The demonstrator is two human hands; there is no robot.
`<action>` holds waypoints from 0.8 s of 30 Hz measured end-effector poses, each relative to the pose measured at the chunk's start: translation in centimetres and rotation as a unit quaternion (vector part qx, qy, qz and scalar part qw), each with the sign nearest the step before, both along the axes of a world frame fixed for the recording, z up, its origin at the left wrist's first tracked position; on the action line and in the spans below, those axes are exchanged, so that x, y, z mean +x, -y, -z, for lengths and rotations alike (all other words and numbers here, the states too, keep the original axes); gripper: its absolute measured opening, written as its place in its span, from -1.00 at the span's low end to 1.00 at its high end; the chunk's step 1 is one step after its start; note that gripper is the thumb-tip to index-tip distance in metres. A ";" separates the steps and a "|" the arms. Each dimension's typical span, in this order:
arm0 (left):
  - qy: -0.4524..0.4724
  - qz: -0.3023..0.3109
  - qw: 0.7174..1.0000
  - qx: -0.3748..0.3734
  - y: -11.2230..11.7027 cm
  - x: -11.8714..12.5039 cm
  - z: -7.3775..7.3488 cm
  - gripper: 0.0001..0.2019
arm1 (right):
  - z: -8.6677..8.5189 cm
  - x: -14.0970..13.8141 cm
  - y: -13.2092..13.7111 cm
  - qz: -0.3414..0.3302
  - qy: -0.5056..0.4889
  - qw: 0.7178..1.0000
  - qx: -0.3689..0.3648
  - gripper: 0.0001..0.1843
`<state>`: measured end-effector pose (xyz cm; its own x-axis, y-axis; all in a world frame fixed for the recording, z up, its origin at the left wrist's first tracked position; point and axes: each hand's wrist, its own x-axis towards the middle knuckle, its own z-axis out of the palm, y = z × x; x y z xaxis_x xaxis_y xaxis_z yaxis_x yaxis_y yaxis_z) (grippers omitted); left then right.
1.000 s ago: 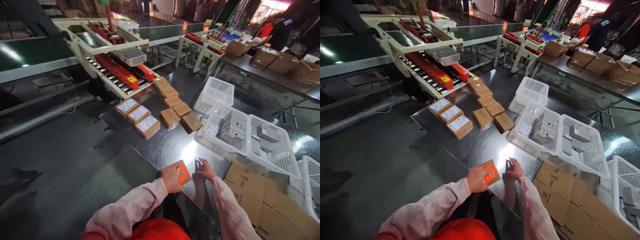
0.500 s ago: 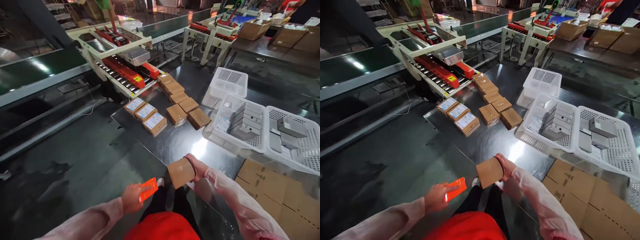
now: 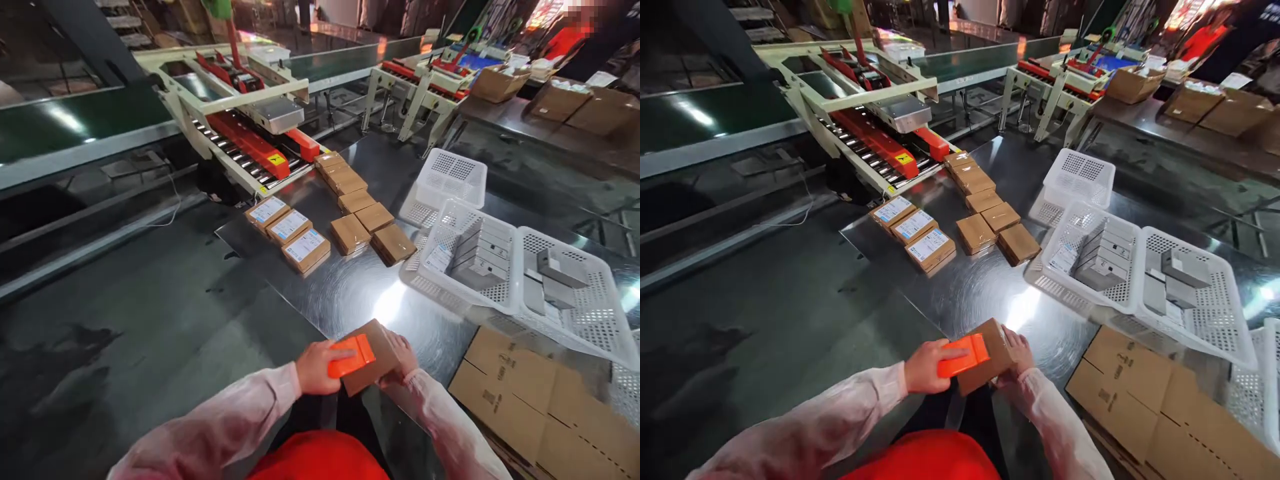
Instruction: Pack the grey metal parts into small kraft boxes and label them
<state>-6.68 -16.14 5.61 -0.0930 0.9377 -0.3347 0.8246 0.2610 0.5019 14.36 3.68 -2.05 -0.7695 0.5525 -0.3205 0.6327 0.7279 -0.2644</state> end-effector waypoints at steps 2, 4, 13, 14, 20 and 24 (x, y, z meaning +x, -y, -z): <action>0.000 0.022 1.000 -0.020 -3.6 2.2 -1.4 -0.36 | -1.2 2.0 -1.2 0.065 0.083 0.994 0.014 0.21; -0.010 0.033 0.999 -0.024 -6.1 4.1 -2.4 -0.42 | -2.3 2.3 -1.8 0.073 0.128 0.989 0.020 0.36; -0.054 0.004 0.991 -0.125 2.4 1.4 -3.9 -0.36 | -2.5 -4.1 -1.3 -0.230 -0.038 0.971 -0.056 0.23; -0.061 -0.006 0.988 -0.139 3.6 0.9 -3.7 -0.35 | -2.3 -4.1 -1.3 -0.230 -0.047 0.970 -0.064 0.21; -0.076 0.010 0.984 -0.161 3.8 2.5 -1.4 -0.39 | -1.7 -4.0 -0.8 -0.234 -0.089 0.964 -0.093 0.22; -0.096 0.042 0.983 -0.150 2.9 4.0 0.0 -0.39 | -2.0 -4.3 -0.7 -0.230 -0.075 0.965 -0.096 0.21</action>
<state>-2.69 -19.01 5.63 -0.1081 0.8060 -0.5819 0.9213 0.3012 0.2460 10.09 4.38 -0.10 -0.9652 0.0826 -0.2482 0.1979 0.8510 -0.4864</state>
